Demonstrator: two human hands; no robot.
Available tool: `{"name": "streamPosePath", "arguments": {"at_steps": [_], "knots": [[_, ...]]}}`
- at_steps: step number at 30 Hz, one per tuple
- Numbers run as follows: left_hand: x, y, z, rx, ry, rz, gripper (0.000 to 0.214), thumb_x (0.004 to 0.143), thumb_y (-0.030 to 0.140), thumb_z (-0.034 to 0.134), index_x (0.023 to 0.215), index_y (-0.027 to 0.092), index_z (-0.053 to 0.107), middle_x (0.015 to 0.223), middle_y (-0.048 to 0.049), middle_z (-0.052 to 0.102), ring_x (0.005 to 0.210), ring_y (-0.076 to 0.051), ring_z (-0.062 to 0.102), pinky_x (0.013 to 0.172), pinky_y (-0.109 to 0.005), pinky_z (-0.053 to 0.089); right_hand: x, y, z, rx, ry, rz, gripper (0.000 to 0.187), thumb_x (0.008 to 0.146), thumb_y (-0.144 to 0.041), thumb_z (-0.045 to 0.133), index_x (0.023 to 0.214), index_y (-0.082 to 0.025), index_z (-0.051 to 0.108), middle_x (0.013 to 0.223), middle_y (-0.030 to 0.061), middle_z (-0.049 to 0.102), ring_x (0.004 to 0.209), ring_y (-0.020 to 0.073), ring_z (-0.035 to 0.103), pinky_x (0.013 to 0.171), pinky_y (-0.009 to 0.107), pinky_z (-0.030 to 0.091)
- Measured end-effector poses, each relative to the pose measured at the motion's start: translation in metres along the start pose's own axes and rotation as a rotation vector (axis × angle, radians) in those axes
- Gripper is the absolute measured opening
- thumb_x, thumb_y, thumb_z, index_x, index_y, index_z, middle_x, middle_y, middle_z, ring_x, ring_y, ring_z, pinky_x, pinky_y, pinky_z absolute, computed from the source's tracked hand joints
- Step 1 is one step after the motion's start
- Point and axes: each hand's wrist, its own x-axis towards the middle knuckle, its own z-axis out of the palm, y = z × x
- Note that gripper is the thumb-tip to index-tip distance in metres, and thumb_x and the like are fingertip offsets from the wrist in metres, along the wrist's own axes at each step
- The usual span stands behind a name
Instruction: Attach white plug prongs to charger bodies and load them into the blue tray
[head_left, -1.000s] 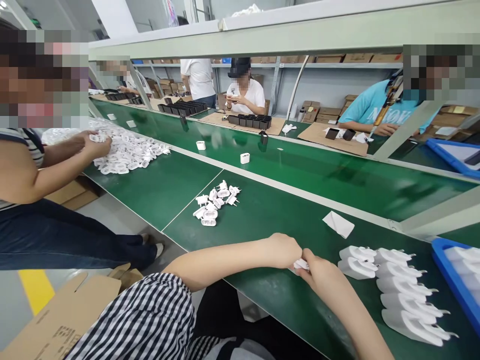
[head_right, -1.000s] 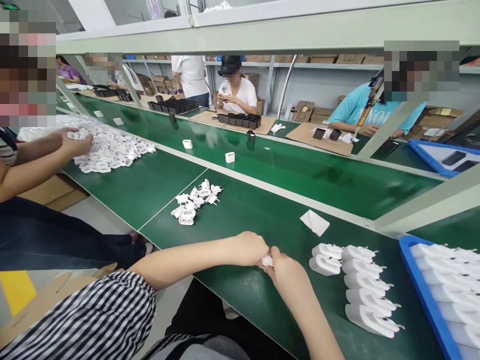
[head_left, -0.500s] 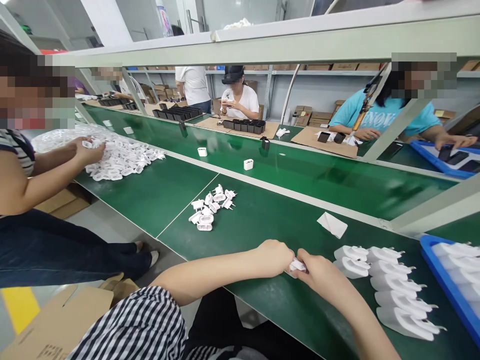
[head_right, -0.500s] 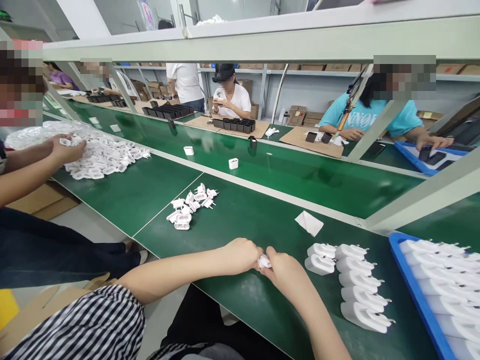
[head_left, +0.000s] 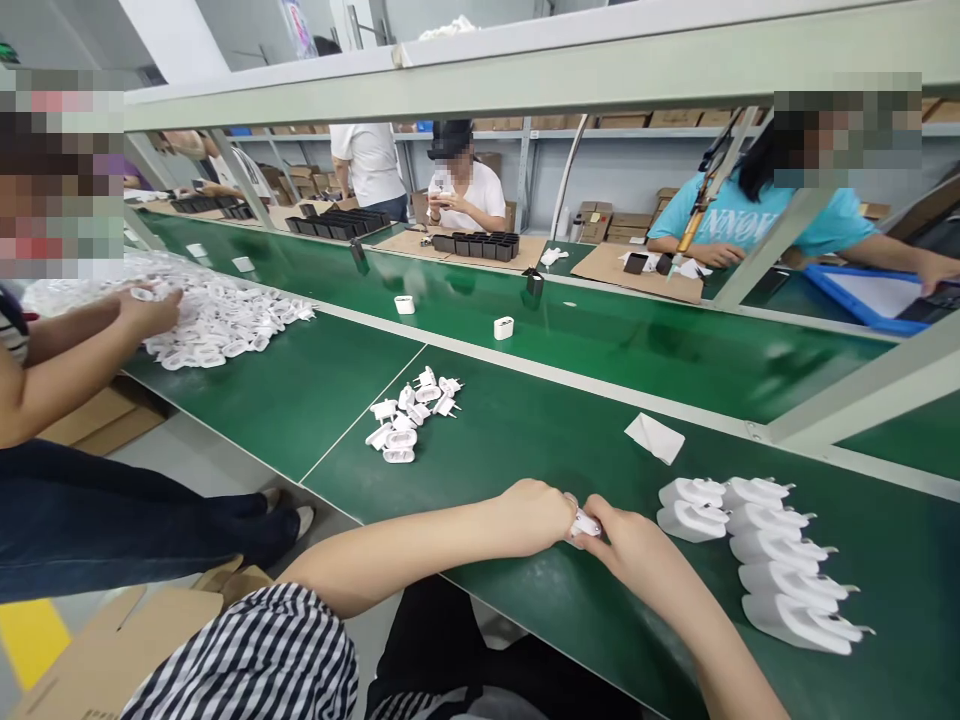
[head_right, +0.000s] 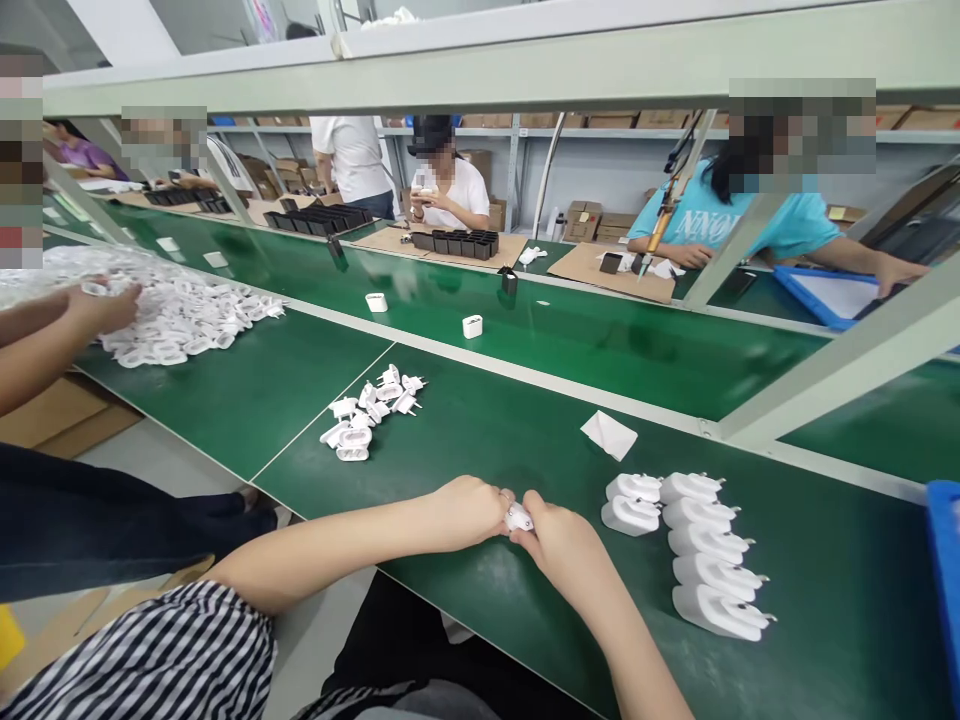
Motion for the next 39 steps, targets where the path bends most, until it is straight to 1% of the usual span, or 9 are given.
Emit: {"name": "streamPosePath", "arguments": {"at_steps": [9,14,20,26,29,33,35,37,39], "knots": [[-0.003,0.001,-0.012,-0.088,-0.093,-0.100,0.029,0.076,0.038,0.037,0.077,0.012,0.050,0.067,-0.0062,0.059,0.061,-0.020,0.057,0.049,-0.025,0.039,0.000,0.003,-0.001,0.048,0.005,-0.024,0.010,0.073,-0.024,0.045,0.066,-0.020,0.039,0.057,-0.0020,0.055,0.048,0.0133,0.050,0.041,0.020,0.026],[0.005,-0.002,-0.023,-0.135,-0.186,-0.122,0.021,0.073,0.032,0.044,0.070,0.013,0.054,0.063,-0.0059,0.059,0.059,-0.019,0.056,0.047,-0.023,0.035,0.002,0.000,-0.004,0.062,-0.025,0.043,0.009,0.073,-0.022,0.045,0.064,-0.019,0.042,0.057,-0.0011,0.055,0.050,0.0133,0.050,0.041,0.020,0.025],[0.014,-0.012,-0.032,-0.308,-0.341,-0.074,0.014,0.068,0.026,0.050,0.066,0.014,0.056,0.053,-0.0006,0.054,0.048,-0.012,0.051,0.040,-0.019,0.029,-0.001,-0.009,-0.003,0.034,-0.013,0.151,0.008,0.073,-0.020,0.045,0.065,-0.018,0.044,0.059,0.0014,0.056,0.051,0.0144,0.051,0.042,0.020,0.026],[0.010,-0.012,-0.025,-0.088,-0.244,0.028,0.021,0.073,0.033,0.045,0.074,0.014,0.055,0.062,-0.0037,0.058,0.054,-0.015,0.054,0.042,-0.021,0.029,-0.007,-0.008,0.010,0.077,0.025,0.175,0.008,0.077,-0.022,0.041,0.076,-0.016,0.047,0.070,0.0041,0.059,0.058,0.0161,0.054,0.045,0.021,0.030],[0.008,-0.009,-0.020,-0.087,-0.210,-0.004,0.025,0.074,0.035,0.043,0.082,0.014,0.053,0.068,-0.0048,0.059,0.059,-0.016,0.055,0.044,-0.021,0.030,-0.007,-0.010,0.012,0.075,0.031,0.212,0.010,0.077,-0.023,0.041,0.077,-0.016,0.048,0.069,0.0042,0.059,0.057,0.0163,0.055,0.045,0.022,0.031],[0.011,-0.009,-0.022,-0.183,-0.256,-0.119,0.026,0.070,0.039,0.047,0.072,0.015,0.056,0.064,-0.0033,0.059,0.060,-0.016,0.055,0.044,-0.021,0.031,-0.004,-0.011,0.004,0.062,-0.013,0.228,0.010,0.076,-0.023,0.043,0.076,-0.016,0.050,0.066,0.0037,0.060,0.057,0.0164,0.055,0.045,0.021,0.031],[0.012,-0.010,-0.023,-0.238,-0.288,-0.130,0.026,0.068,0.041,0.049,0.070,0.016,0.057,0.062,-0.0023,0.058,0.059,-0.016,0.054,0.043,-0.020,0.030,-0.002,-0.010,0.000,0.061,-0.039,0.218,0.009,0.074,-0.022,0.046,0.077,-0.017,0.052,0.068,0.0040,0.060,0.059,0.0166,0.055,0.046,0.021,0.032],[0.011,-0.009,-0.020,-0.265,-0.277,-0.112,0.029,0.069,0.042,0.047,0.078,0.016,0.057,0.065,-0.0026,0.059,0.061,-0.017,0.055,0.045,-0.021,0.032,-0.001,-0.009,-0.001,0.059,-0.042,0.216,0.010,0.073,-0.021,0.047,0.080,-0.017,0.053,0.072,0.0051,0.061,0.062,0.0173,0.056,0.048,0.022,0.034],[0.007,-0.007,-0.013,-0.245,-0.206,-0.136,0.036,0.071,0.040,0.045,0.095,0.015,0.051,0.078,-0.0060,0.059,0.069,-0.019,0.055,0.051,-0.022,0.036,-0.001,-0.007,0.001,0.060,-0.015,0.218,0.013,0.073,-0.022,0.047,0.083,-0.016,0.054,0.078,0.0063,0.061,0.067,0.0182,0.056,0.051,0.023,0.035]]}}
